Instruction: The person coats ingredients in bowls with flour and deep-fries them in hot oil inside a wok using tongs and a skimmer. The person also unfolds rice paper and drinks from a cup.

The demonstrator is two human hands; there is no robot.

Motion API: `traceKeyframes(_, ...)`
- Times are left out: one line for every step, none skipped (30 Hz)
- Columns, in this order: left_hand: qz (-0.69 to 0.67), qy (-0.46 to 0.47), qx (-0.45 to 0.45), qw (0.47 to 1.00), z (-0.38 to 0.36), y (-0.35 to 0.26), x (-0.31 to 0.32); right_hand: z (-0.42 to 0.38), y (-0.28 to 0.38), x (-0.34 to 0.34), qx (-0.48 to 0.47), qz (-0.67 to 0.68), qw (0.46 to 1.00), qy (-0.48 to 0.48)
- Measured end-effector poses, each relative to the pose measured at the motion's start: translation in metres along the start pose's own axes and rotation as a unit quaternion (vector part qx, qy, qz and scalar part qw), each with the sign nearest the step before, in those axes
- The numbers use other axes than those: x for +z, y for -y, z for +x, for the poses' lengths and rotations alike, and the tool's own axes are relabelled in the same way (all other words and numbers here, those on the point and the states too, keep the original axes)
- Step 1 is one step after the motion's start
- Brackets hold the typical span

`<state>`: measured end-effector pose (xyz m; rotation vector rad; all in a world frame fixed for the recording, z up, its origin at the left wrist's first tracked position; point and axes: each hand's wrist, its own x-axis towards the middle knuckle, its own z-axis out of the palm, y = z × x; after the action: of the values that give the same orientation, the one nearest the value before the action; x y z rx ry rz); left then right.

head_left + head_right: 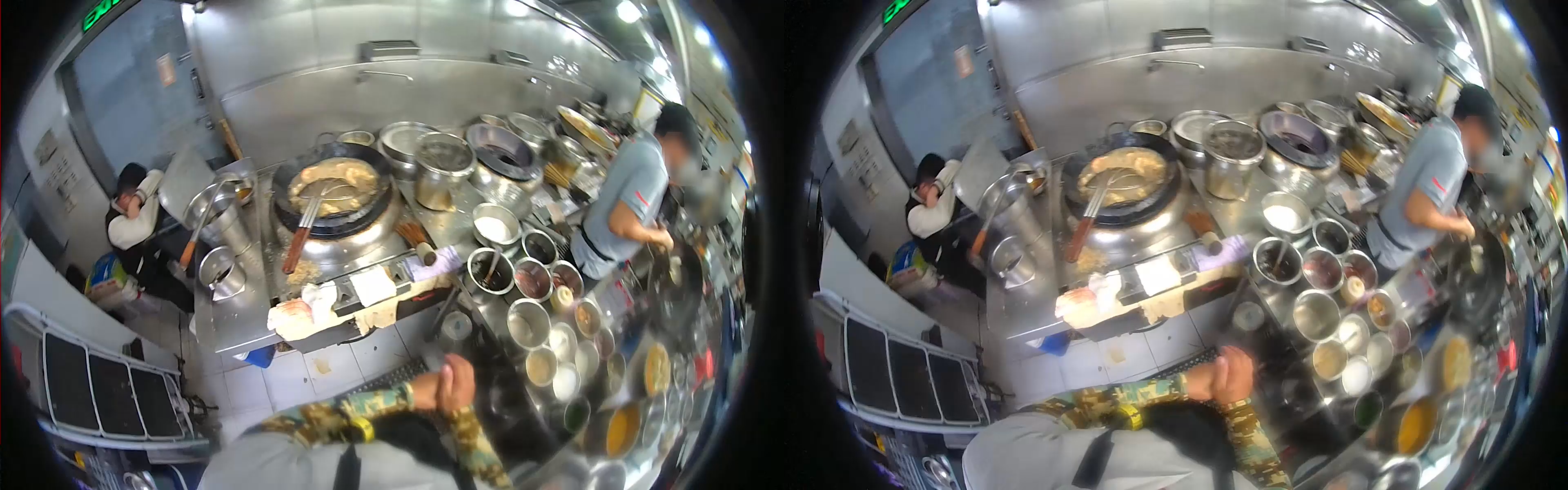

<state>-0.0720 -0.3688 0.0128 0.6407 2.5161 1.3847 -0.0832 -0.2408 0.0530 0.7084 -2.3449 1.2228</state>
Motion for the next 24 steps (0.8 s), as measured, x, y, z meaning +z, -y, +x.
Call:
traceKeyframes(0.010,-0.013,-0.045,0.999,-0.007,-0.003,-0.017,0.000,-0.014,0.011,0.021,0.012,1.000,-0.006)
traceKeyframes(0.055,-0.088,-0.027,0.994,-0.016,0.008,-0.034,0.001,-0.026,0.018,0.037,0.019,0.999,-0.003)
traceKeyframes(-0.060,-0.160,-0.028,0.985,-0.032,0.008,-0.054,0.003,-0.029,0.021,0.073,0.038,0.996,0.024)
traceKeyframes(-0.070,-0.193,-0.074,0.976,-0.046,0.013,-0.079,0.006,-0.029,0.023,0.111,0.055,0.991,0.050)
traceKeyframes(0.019,-0.245,-0.103,0.964,-0.063,0.018,-0.104,0.007,-0.031,0.025,0.150,0.068,0.984,0.075)
traceKeyframes(0.081,-0.296,-0.112,0.945,-0.078,0.026,-0.131,0.006,-0.037,0.032,0.163,0.087,0.979,0.090)
traceKeyframes(0.070,-0.334,-0.130,0.931,-0.094,0.032,-0.157,0.008,-0.043,0.039,0.182,0.109,0.968,0.134)
traceKeyframes(0.124,-0.375,-0.172,0.902,-0.103,0.024,-0.186,0.010,-0.045,0.043,0.206,0.128,0.954,0.174)
traceKeyframes(0.246,-0.403,-0.139,0.870,-0.110,0.039,-0.212,0.009,-0.051,0.049,0.233,0.147,0.938,0.210)
traceKeyframes(0.315,-0.408,-0.170,0.840,-0.115,0.051,-0.233,-0.002,-0.081,0.069,0.242,0.171,0.931,0.212)
traceKeyframes(0.396,-0.414,-0.152,0.805,-0.115,0.061,-0.257,0.009,-0.074,0.069,0.255,0.147,0.926,0.238)
traceKeyframes(0.406,-0.388,-0.190,0.806,-0.115,0.067,-0.280,0.027,-0.065,0.072,0.275,0.159,0.917,0.240)
traceKeyframes(0.399,-0.382,-0.220,0.804,-0.109,0.075,-0.295,0.036,-0.058,0.075,0.294,0.170,0.908,0.244)
traceKeyframes(0.393,-0.378,-0.250,0.800,-0.103,0.084,-0.308,0.038,-0.061,0.079,0.321,0.201,0.898,0.226)
traceKeyframes(0.390,-0.381,-0.279,0.790,-0.098,0.091,-0.321,0.050,-0.065,0.087,0.339,0.233,0.888,0.207)
traceKeyframes(0.353,-0.366,-0.338,0.792,-0.092,0.096,-0.329,0.065,-0.069,0.092,0.355,0.266,0.876,0.191)
traceKeyframes(0.356,-0.357,-0.347,0.791,-0.089,0.105,-0.336,0.078,-0.073,0.093,0.371,0.289,0.866,0.168)
traceKeyframes(0.360,-0.350,-0.355,0.788,-0.086,0.115,-0.343,0.095,-0.070,0.091,0.385,0.313,0.856,0.146)
traceKeyframes(0.365,-0.343,-0.364,0.785,-0.083,0.113,-0.352,0.113,-0.070,0.089,0.398,0.338,0.844,0.126)
traceKeyframes(0.392,-0.344,-0.362,0.773,-0.080,0.110,-0.359,0.133,-0.078,0.085,0.391,0.369,0.835,0.120)
traceKeyframes(0.399,-0.341,-0.356,0.773,-0.078,0.103,-0.371,0.150,-0.099,0.090,0.415,0.403,0.810,0.099)
traceKeyframes(0.403,-0.336,-0.354,0.774,-0.078,0.097,-0.381,0.173,-0.103,0.088,0.416,0.415,0.806,0.075)
traceKeyframes(0.405,-0.332,-0.355,0.774,-0.079,0.093,-0.387,0.198,-0.108,0.085,0.418,0.425,0.801,0.055)
traceKeyframes(0.406,-0.337,-0.358,0.771,-0.081,0.099,-0.394,0.220,-0.122,0.085,0.430,0.445,0.785,0.037)
